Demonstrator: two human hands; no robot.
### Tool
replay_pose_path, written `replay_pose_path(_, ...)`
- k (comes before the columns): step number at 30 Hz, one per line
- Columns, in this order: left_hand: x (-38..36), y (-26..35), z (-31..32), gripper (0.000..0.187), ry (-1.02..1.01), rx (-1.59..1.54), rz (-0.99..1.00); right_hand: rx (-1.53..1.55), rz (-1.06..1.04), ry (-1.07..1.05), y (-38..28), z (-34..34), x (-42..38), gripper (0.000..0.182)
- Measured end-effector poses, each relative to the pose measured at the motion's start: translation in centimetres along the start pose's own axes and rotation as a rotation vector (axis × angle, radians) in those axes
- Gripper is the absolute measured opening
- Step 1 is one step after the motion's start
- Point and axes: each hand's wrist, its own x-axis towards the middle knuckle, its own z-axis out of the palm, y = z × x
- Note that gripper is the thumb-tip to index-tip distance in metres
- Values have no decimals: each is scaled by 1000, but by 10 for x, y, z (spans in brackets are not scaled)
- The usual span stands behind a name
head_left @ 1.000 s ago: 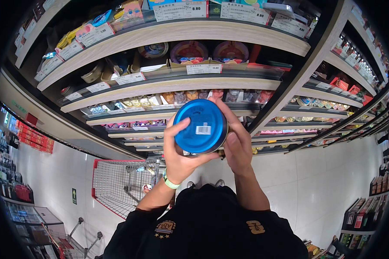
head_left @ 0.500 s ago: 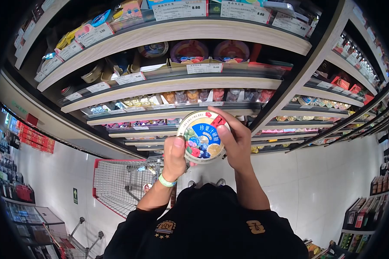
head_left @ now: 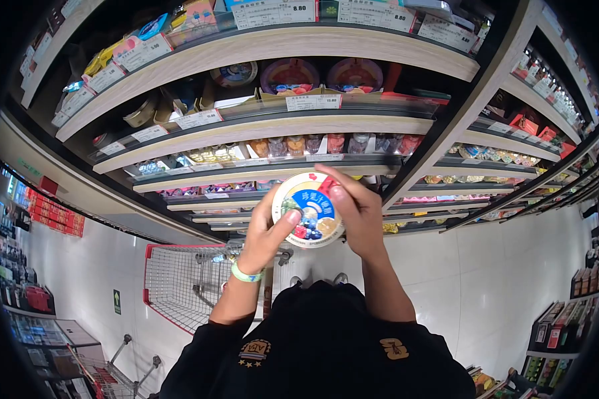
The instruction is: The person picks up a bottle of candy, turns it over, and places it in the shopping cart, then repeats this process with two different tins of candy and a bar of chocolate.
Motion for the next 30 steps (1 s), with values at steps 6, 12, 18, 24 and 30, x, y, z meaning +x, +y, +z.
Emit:
replay_pose_path(6, -16, -40, -72, 46, 64, -27, -211, -389, 161, -281, 27, 10, -1, 41)
replay_pose_path(12, -84, -111, -204, 41, 706, -91, -403, -288, 174, -533, 39, 18, -7, 43)
replay_pose_path(18, -208, -245, -383, 43, 1345, -16, -524, -231, 205, -540, 46, 20, -6, 37)
replay_pose_path(24, -307, -337, -403, 23, 1168, -298, -930, -237, 215, -561, 49, 23, -5, 36)
replay_pose_path(30, -315, -362, -412, 34, 1184, -105, -1086, -248, 206, -556, 58, 25, -8, 35)
